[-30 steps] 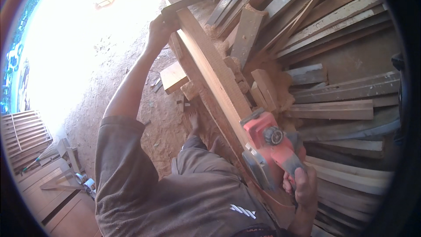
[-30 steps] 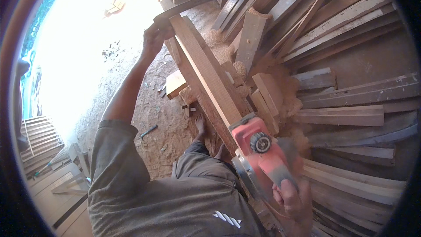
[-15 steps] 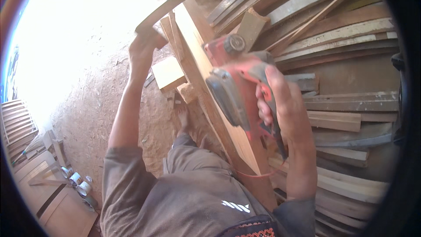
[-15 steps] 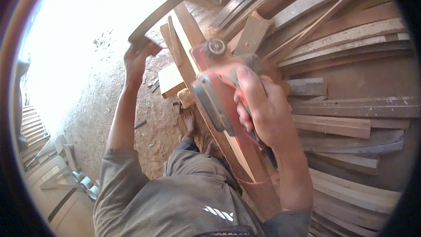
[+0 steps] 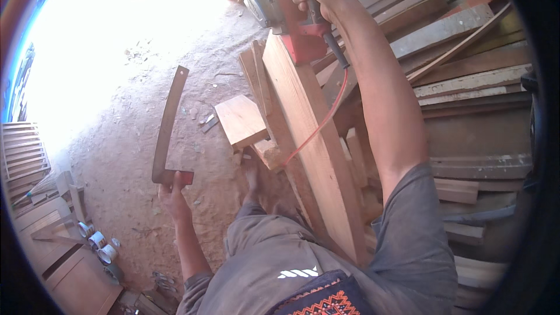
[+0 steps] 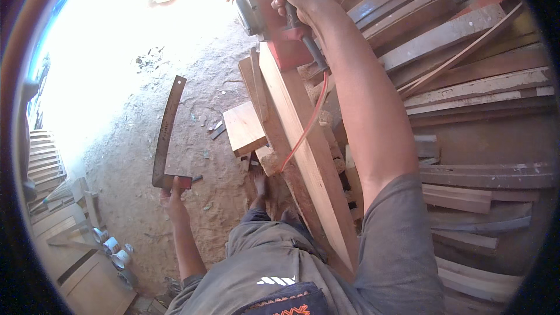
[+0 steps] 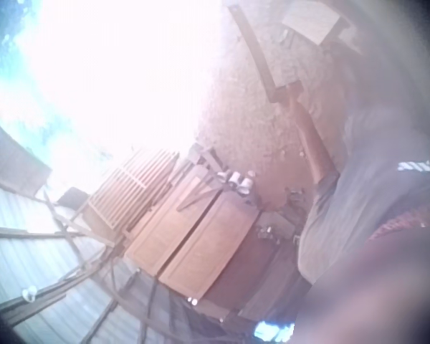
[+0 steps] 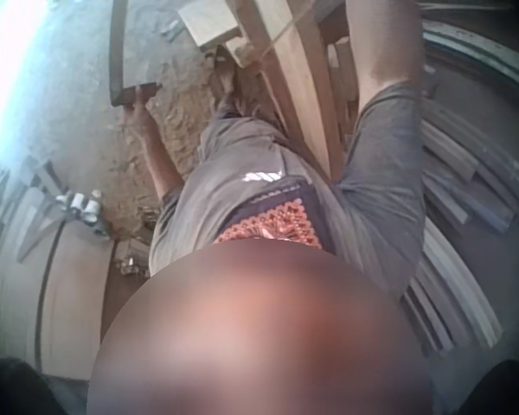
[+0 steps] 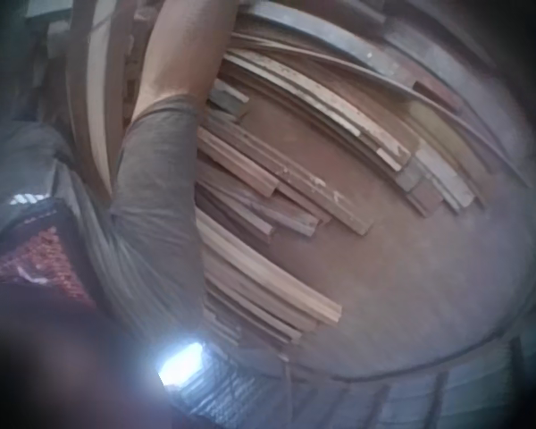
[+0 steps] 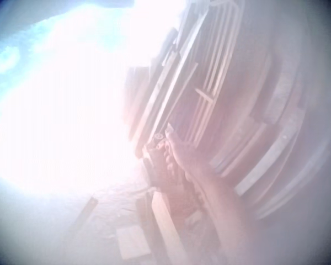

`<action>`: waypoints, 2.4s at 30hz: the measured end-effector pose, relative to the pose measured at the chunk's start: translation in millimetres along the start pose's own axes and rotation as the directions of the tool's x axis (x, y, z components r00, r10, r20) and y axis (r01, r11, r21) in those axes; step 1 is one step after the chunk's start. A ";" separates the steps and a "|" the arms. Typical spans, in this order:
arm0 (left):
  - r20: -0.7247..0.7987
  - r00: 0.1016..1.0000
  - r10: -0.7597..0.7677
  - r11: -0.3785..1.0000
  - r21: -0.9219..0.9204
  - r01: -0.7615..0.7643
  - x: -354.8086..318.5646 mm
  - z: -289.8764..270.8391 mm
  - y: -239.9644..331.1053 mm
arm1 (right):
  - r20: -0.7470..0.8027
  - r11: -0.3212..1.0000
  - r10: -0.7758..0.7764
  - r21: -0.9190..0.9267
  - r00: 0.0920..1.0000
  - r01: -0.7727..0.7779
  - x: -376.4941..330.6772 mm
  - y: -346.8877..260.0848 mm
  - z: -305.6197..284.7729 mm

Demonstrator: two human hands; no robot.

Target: The person sands a wooden plank using a handheld electric sander. They repeatedly move the sander along the plank's surface, flip the plank to sand the other side, and inspect the surface between passes. The person also briefly uses a hand plane on the plank.

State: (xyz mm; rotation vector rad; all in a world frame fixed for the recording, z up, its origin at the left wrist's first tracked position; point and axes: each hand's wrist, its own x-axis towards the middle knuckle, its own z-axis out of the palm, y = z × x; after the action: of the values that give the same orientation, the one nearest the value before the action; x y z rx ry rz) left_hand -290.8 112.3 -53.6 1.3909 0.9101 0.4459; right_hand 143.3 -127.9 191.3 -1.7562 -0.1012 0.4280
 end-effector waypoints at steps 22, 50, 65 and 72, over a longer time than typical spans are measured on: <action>0.102 0.991 -0.086 0.996 0.012 0.085 3.7 28.7 0.7 | -0.050 0.979 0.203 -0.014 0.978 -0.204 -159.6 14.6 -26.3; 0.722 0.604 0.337 0.913 -0.094 -0.397 144.8 340.5 102.8 | -0.217 0.829 0.559 0.179 0.800 -0.530 -463.5 55.9 -71.4; 0.546 0.785 0.292 0.925 0.048 -0.377 109.5 263.7 113.0 | -0.198 0.934 0.356 0.067 0.913 -0.350 -302.1 40.9 -48.4; 0.168 0.977 0.131 0.991 -0.015 -0.130 48.4 95.8 54.8 | -0.049 0.980 0.200 0.021 0.978 -0.200 -130.6 18.1 -24.8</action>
State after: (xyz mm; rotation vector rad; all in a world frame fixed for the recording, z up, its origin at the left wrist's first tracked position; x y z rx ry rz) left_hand -175.6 96.4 -21.8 1.4667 0.6826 0.4216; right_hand 27.7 -193.9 208.1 -1.7668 0.1162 0.5279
